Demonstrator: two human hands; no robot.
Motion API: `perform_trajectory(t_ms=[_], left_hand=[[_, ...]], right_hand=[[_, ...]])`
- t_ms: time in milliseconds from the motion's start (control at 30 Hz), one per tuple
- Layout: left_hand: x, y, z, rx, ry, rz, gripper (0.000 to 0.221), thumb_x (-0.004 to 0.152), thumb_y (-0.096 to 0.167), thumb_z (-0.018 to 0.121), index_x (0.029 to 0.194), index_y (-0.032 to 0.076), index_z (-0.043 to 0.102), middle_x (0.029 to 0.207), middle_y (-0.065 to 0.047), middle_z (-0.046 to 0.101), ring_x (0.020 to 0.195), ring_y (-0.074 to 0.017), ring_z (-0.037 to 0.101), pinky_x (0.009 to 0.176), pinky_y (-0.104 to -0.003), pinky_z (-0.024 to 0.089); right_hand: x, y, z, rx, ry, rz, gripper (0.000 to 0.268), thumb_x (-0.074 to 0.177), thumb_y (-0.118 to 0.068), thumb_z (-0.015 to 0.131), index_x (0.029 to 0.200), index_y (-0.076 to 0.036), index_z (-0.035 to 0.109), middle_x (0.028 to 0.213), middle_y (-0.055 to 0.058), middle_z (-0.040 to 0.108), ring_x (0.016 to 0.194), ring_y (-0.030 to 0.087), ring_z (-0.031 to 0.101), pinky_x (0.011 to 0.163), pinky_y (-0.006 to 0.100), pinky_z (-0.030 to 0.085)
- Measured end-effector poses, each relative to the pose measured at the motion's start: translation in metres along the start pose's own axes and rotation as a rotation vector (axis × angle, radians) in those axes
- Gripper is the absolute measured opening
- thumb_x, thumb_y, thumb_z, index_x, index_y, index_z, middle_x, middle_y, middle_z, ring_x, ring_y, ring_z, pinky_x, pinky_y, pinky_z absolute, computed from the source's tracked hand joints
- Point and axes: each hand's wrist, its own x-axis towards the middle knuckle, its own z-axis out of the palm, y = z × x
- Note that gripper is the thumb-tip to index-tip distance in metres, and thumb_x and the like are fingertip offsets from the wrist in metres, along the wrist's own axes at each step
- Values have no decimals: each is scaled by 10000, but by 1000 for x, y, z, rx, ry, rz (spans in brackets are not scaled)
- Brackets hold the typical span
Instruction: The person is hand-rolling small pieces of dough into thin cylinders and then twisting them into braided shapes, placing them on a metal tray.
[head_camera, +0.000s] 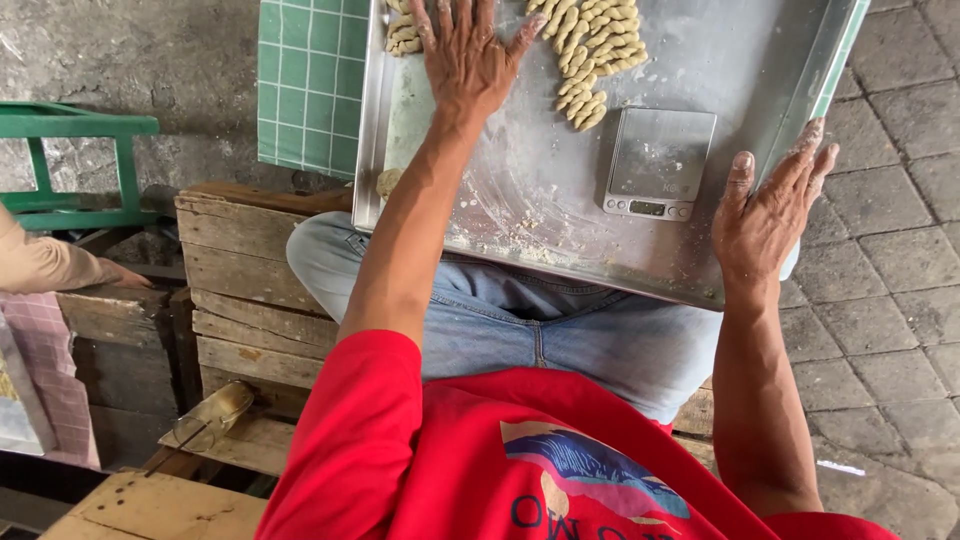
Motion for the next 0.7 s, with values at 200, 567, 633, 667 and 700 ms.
perform_trajectory(t_ms=[200, 567, 633, 667, 700], left_hand=[[-46, 13, -23, -5, 41, 29, 1233, 692, 907, -98, 1698, 200, -4, 1744, -46, -87, 1611, -278, -118, 1254, -597, -142], [-149, -42, 14, -159, 197, -32, 723, 1147, 566, 315, 1692, 171, 51, 1759, -16, 11, 1581, -391, -119, 1205, -672, -165], [-155, -37, 9, -156, 157, 5, 747, 1149, 543, 387, 1693, 157, 50, 1747, -31, -23, 1579, -380, -124, 1216, -682, -123], [-158, -33, 6, -153, 118, 48, 778, 1151, 520, 459, 1694, 143, 49, 1734, -47, -56, 1577, -369, -129, 1228, -692, -80], [-157, -29, 10, -156, 118, 44, 778, 1151, 520, 459, 1694, 143, 49, 1734, -47, -56, 1577, -369, -129, 1228, -692, -80]], right_hand=[[0, 5, 2, 8, 33, -57, 709, 1194, -481, 316, 1631, 45, 132, 1709, 276, 196, 1556, 515, 95, 1304, 596, 158], [3, -52, 20, -410, -51, -33, 788, 1101, -627, 38, 1756, -191, 13, 1777, 5, -100, 1637, 332, -158, 1252, 547, -228], [0, -88, 57, -211, -90, -238, 712, 1129, -604, 79, 1739, -241, 24, 1777, -66, -74, 1612, 287, -209, 1251, 552, -248], [-1, -105, 75, -11, -124, -434, 641, 1156, -581, 120, 1721, -292, 35, 1776, -137, -47, 1588, 242, -260, 1250, 557, -268], [3, -127, 80, -13, -127, -439, 641, 1156, -581, 120, 1721, -292, 35, 1776, -137, -47, 1588, 242, -260, 1250, 557, -268]])
